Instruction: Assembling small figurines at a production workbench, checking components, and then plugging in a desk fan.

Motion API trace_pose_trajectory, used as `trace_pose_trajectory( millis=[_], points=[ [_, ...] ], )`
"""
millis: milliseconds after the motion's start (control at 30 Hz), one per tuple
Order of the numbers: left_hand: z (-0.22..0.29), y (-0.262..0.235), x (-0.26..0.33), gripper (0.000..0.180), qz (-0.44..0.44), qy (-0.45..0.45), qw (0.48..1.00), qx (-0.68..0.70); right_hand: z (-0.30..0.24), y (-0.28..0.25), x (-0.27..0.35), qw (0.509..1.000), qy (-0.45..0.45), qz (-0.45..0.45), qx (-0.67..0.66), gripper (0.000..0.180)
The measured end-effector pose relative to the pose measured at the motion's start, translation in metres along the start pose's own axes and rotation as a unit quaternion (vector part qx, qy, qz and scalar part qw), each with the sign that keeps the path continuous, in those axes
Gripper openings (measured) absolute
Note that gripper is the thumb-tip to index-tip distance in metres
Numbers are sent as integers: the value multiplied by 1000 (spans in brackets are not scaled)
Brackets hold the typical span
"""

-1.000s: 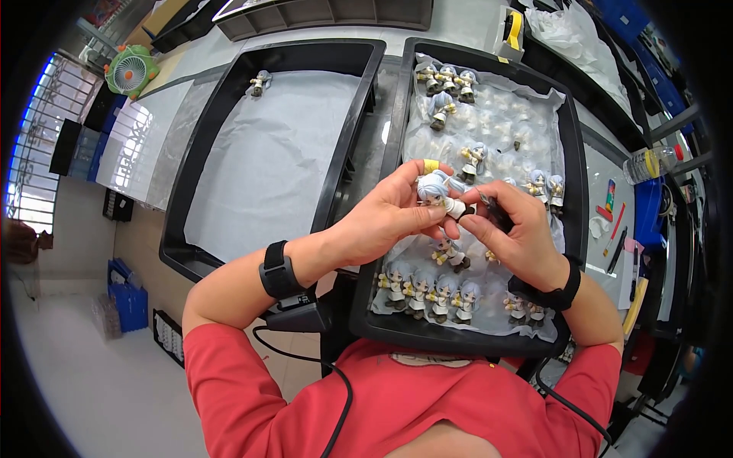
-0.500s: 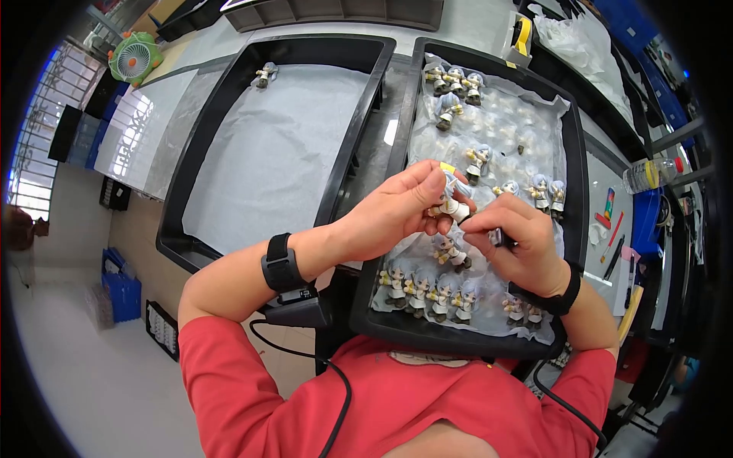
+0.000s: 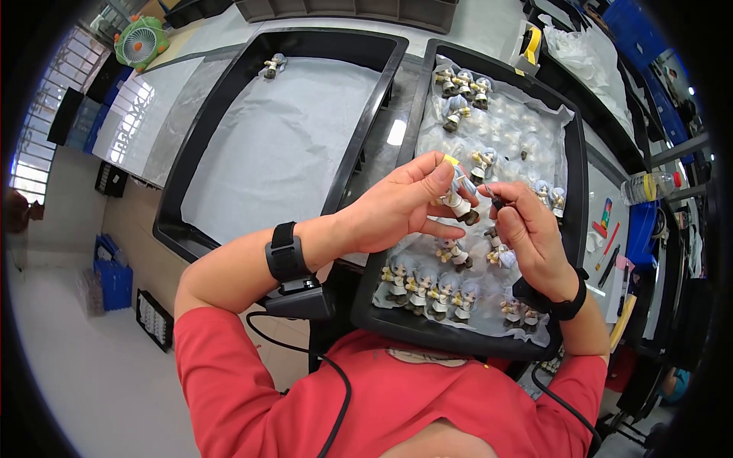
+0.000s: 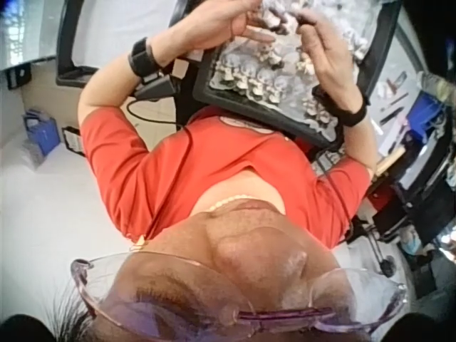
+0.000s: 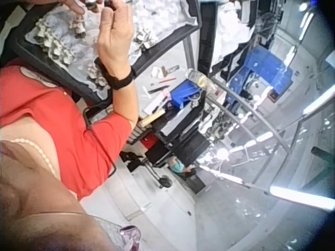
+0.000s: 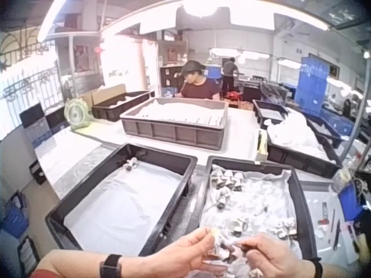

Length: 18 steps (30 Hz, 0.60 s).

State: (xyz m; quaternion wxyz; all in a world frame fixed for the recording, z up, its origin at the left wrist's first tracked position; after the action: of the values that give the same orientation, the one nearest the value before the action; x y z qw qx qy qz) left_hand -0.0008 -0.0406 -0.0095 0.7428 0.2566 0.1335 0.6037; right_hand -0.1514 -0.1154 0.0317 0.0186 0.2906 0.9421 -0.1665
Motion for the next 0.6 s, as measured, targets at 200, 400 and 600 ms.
trace_pose_trajectory(
  millis=[200,400,600],
  points=[
    [-1,-2,0,35,11,-3,996,85,3,2,-1,998,29,-25,47,23],
    [-2,-3,-1,35,18,10,998,58,-5,4,-5,994,30,-39,97,24],
    [-4,-5,-2,35,30,12,997,66,-13,10,-10,975,-108,-49,190,32]
  ],
)
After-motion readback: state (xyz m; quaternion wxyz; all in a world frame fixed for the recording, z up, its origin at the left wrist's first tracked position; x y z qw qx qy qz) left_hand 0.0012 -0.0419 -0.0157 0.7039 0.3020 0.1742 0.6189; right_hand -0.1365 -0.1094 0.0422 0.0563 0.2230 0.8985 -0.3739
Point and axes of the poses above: each hand's wrist, its own x-axis away from the middle knuckle, its own y-axis out of the palm, z = x × y, the point moved 4 cm from there along -x, towards the middle knuckle, and after that the axes turned 8 degrees about -x, right-handed, at the moved point
